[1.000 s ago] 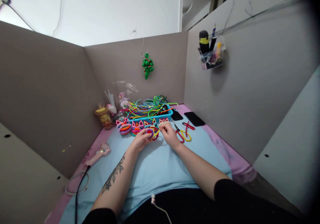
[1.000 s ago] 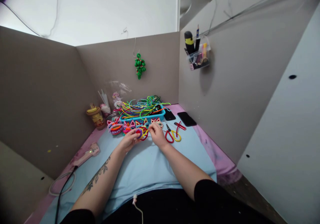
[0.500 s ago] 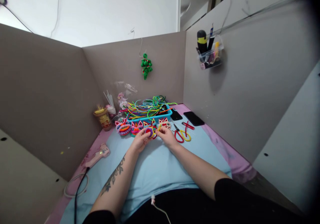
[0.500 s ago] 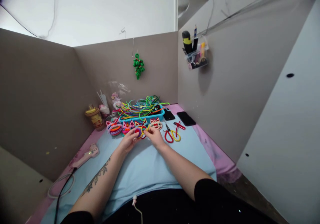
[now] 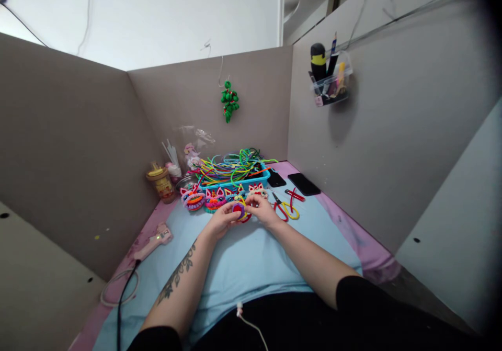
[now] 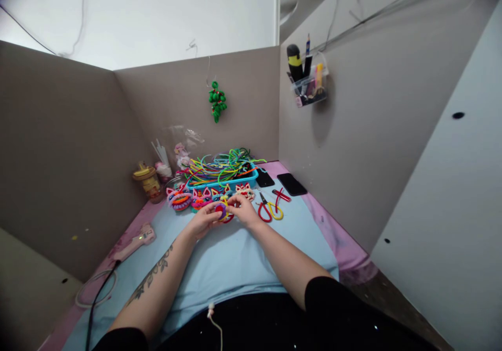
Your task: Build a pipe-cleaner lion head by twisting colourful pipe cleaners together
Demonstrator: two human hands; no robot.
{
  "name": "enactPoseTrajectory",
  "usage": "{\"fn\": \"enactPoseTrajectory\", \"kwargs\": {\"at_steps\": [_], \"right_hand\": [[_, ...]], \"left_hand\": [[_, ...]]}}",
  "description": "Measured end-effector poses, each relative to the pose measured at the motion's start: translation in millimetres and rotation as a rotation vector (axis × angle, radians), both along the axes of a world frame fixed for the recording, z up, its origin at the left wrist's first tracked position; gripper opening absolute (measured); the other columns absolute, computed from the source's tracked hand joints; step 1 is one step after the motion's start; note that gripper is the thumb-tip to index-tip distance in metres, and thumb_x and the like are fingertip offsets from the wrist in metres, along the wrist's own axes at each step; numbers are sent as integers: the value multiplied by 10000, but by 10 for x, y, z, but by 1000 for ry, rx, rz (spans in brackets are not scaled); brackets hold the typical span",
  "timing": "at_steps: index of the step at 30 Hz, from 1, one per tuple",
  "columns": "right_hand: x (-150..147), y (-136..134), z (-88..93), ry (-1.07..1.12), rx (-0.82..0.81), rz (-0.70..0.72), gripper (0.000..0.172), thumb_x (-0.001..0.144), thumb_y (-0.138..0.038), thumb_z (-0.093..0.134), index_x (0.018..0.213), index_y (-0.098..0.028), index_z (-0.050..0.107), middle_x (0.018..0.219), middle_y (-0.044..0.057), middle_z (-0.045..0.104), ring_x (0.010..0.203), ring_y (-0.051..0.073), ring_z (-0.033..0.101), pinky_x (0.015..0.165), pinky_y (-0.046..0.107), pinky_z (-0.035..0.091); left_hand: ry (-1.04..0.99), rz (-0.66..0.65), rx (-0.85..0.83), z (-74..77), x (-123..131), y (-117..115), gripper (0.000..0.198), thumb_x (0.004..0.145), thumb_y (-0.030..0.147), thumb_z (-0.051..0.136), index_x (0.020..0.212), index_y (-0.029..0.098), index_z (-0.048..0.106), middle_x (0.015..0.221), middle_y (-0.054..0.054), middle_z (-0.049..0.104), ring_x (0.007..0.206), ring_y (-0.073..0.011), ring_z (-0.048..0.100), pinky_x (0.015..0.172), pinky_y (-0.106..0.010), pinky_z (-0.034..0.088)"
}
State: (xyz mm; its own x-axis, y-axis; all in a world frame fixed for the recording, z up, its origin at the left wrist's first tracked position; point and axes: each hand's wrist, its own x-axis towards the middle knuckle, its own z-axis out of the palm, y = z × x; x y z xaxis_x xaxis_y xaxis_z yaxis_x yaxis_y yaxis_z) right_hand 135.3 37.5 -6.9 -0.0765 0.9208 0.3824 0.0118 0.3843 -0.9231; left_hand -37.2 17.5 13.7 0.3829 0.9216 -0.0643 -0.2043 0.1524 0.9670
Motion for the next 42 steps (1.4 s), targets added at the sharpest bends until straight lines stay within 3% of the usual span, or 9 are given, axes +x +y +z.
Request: {"fn": "enactPoseTrajectory", "kwargs": {"at_steps": [8,12,16,20,24,31,42], "right_hand": [[28,61,-71,-46,7,49,235,652,-427,671,617,-199,627,790,20,559,769,170,516,762,314,385],[-10,62,-80,63,-6,-37,279,628,-445,682,566,-190,587,927,35,570,938,199,516,873,326,348],[-46,51,-68,255,-97,-58,359,628,-469,665,506,-189,476,634,-13,517,669,146,494,669,284,381],[-57,46,-67,450,-267,-39,357,576,-455,694,551,-193,454,553,-41,481,539,107,439,545,248,328],[-89,23,-60,535,-385,-65,388,496,-444,736,570,-194,450,592,-24,532,563,115,461,542,244,325],[-223,-80,-49,505,-365,-16,346,560,-428,713,608,-190,468,625,-19,535,589,113,462,550,234,323],[-233,-92,-58,477,-360,-21,355,562,-425,716,551,-181,457,575,-32,487,563,104,431,534,232,310]], "left_hand": [[20,4,11,26,5,-3,561,575,263,792,1090,165,589,990,-81,638,750,-159,619,597,-239,487],[-23,208,71,-8,3,71,558,555,282,798,1056,165,583,928,-63,631,762,-146,615,641,-241,486],[79,429,158,-75,-19,153,409,548,338,783,859,159,587,733,-3,599,627,-105,577,514,-180,418],[261,331,244,-96,19,116,322,598,403,732,744,145,606,564,17,544,487,-86,486,419,-174,314],[343,258,264,-72,121,18,358,629,431,699,821,129,676,518,16,533,455,-86,432,436,-203,309],[342,328,368,-84,160,8,350,682,487,631,640,139,628,456,36,456,441,-82,378,453,-216,273],[305,362,399,-100,142,27,348,720,466,607,592,151,531,460,45,437,429,-66,336,442,-199,244]]}}
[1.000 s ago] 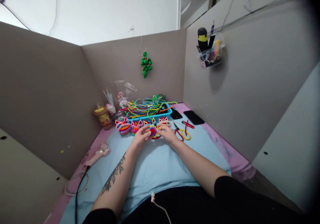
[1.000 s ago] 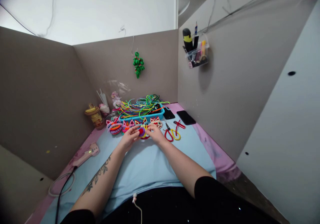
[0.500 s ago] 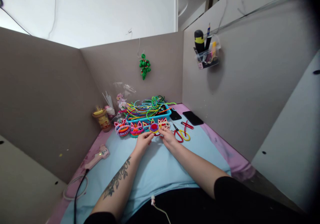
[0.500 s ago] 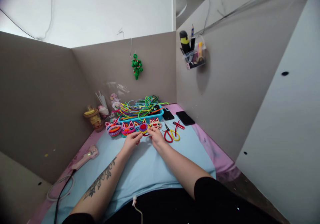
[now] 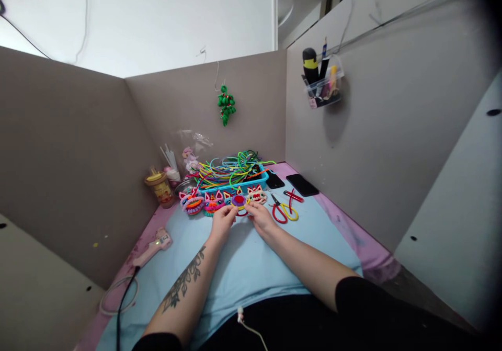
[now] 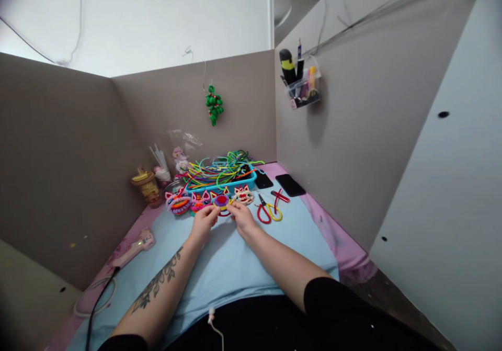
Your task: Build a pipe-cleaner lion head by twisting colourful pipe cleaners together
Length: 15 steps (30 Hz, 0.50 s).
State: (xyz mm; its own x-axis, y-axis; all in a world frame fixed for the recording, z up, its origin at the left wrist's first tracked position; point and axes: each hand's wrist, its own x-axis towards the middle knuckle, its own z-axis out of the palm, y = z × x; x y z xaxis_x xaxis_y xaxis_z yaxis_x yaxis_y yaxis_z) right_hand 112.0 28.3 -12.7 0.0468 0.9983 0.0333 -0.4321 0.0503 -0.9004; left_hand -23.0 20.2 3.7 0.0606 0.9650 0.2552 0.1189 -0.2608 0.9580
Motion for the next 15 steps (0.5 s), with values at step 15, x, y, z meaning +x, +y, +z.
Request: {"fn": "enactPoseTrajectory", "kwargs": {"at_steps": [15], "right_hand": [[0,51,-105,-282,269,-138,355,683,-428,618,484,-187,450,634,-8,488,672,140,478,659,263,389]], "left_hand": [[77,23,245,171,53,-140,301,650,195,713,944,252,685,1156,-70,582,1165,-242,461,1010,-349,325]]}}
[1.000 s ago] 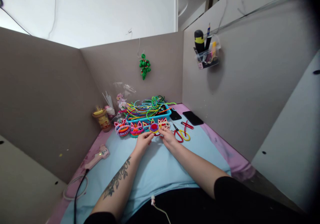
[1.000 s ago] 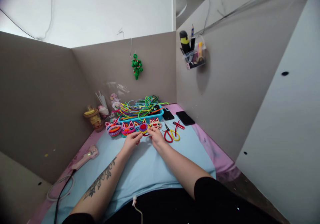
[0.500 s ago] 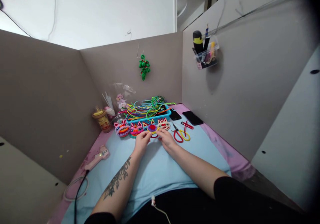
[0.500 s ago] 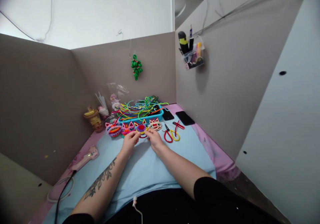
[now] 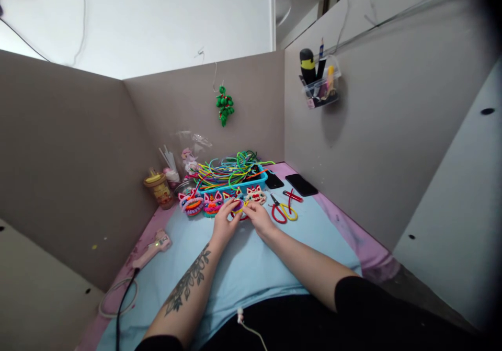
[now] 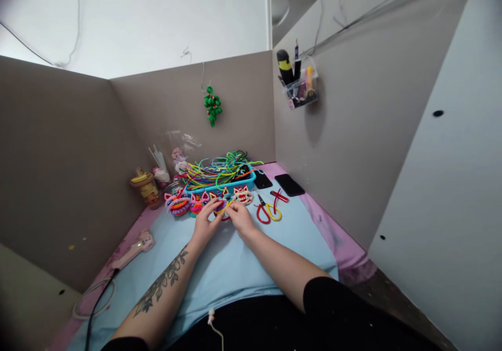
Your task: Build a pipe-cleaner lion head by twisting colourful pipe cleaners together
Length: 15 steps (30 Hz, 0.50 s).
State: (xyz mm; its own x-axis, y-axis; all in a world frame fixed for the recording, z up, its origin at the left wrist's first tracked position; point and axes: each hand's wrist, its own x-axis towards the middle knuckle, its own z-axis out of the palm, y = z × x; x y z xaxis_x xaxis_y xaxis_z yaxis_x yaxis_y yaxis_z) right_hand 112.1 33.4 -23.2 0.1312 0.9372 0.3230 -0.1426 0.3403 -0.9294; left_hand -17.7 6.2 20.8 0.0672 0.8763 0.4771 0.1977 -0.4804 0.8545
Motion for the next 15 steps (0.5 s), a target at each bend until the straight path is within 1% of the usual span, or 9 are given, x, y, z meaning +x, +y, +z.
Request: {"fn": "enactPoseTrajectory", "kwargs": {"at_steps": [3,6,8,11,12,13,15], "right_hand": [[12,-17,25,-71,17,-41,340,692,-400,612,478,-188,455,760,21,526,830,176,502,784,297,380],[22,-16,37,-92,10,-47,315,683,-392,617,489,-188,477,861,38,544,942,200,492,858,314,356],[35,-6,44,-89,10,-42,313,680,-393,615,488,-187,478,863,39,544,957,204,486,866,314,349],[79,20,67,-69,17,-38,322,690,-399,598,484,-189,469,832,35,543,919,200,487,848,314,353],[99,31,79,-67,17,-31,317,690,-397,596,484,-189,473,836,34,543,905,198,488,847,318,353],[121,42,91,-71,14,-18,306,685,-392,599,486,-189,484,848,34,545,897,196,491,853,323,351],[164,63,115,-93,5,35,268,664,-375,617,498,-188,519,893,37,545,903,196,498,875,334,345]], "left_hand": [[-35,-41,-53,6,1,-2,282,645,185,713,922,237,697,1071,-73,638,1123,-240,504,1024,-378,315],[-99,-34,-95,-11,1,7,267,621,180,726,883,223,701,1038,-78,653,1108,-247,520,995,-375,353],[-115,-27,-108,-41,-5,36,309,614,190,733,919,216,688,1062,-80,643,1102,-243,525,958,-355,387],[-143,-1,-151,-105,-37,116,484,604,232,751,1067,205,613,1127,-90,603,1014,-222,566,851,-315,447],[-158,5,-186,-126,-52,143,534,606,256,754,1107,202,578,1117,-93,601,965,-209,582,809,-301,462],[-169,-2,-235,-142,-68,166,559,616,287,749,1131,194,552,1058,-89,618,912,-194,594,781,-290,468],[-218,-81,-350,-160,-95,189,591,662,353,714,1190,193,500,969,-74,640,849,-175,606,755,-284,475]]}}
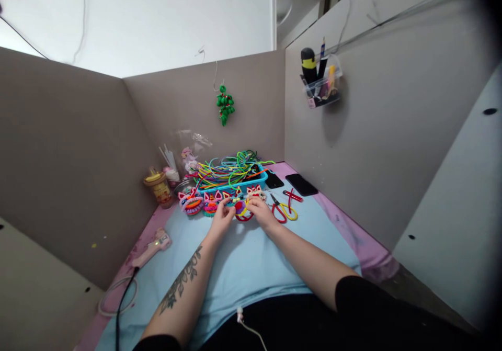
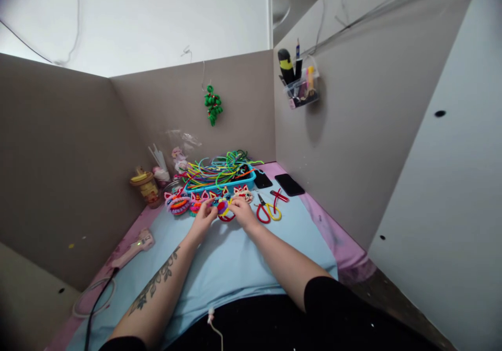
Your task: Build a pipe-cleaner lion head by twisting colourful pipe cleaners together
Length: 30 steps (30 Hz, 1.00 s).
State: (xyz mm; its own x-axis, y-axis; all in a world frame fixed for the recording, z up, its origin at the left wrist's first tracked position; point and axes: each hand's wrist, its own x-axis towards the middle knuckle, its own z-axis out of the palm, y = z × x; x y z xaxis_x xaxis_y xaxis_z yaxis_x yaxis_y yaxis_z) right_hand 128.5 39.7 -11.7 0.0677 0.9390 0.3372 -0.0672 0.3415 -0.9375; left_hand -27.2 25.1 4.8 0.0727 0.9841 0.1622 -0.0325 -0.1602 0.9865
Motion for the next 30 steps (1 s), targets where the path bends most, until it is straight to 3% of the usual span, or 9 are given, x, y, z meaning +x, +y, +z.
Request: {"fn": "enactPoseTrajectory", "kwargs": {"at_steps": [6,10,14,20,30], "right_hand": [[64,21,33,-103,44,151,195,633,-335,638,529,-187,564,974,33,533,978,203,506,932,340,324],[50,6,23,-140,79,114,195,660,-324,621,544,-185,548,905,29,539,968,202,507,933,348,325],[7,-39,7,-124,85,65,162,715,-345,592,667,-194,556,805,16,553,841,176,526,791,313,410],[-23,-109,5,-195,214,-93,149,747,-326,584,832,-204,605,1011,59,535,888,175,529,598,238,445],[18,-173,93,-335,484,-201,105,804,-234,555,840,-225,653,926,55,562,926,181,540,797,330,466]], "left_hand": [[-179,-256,-260,21,-30,-58,620,688,359,709,1251,227,484,1079,-93,627,853,-191,632,732,-305,497],[-276,-253,-301,28,-25,-67,604,657,282,744,1217,234,522,1089,-94,626,853,-197,640,717,-319,518],[-350,-255,-316,42,-7,-72,582,666,238,740,1206,230,522,1028,-85,645,799,-183,647,703,-332,537],[-405,-202,-340,80,28,-102,551,666,197,737,1176,205,529,990,-79,654,772,-180,652,709,-349,547],[-458,-249,-299,63,33,-107,507,687,195,718,1160,217,538,1038,-81,640,844,-199,645,744,-361,529]]}}
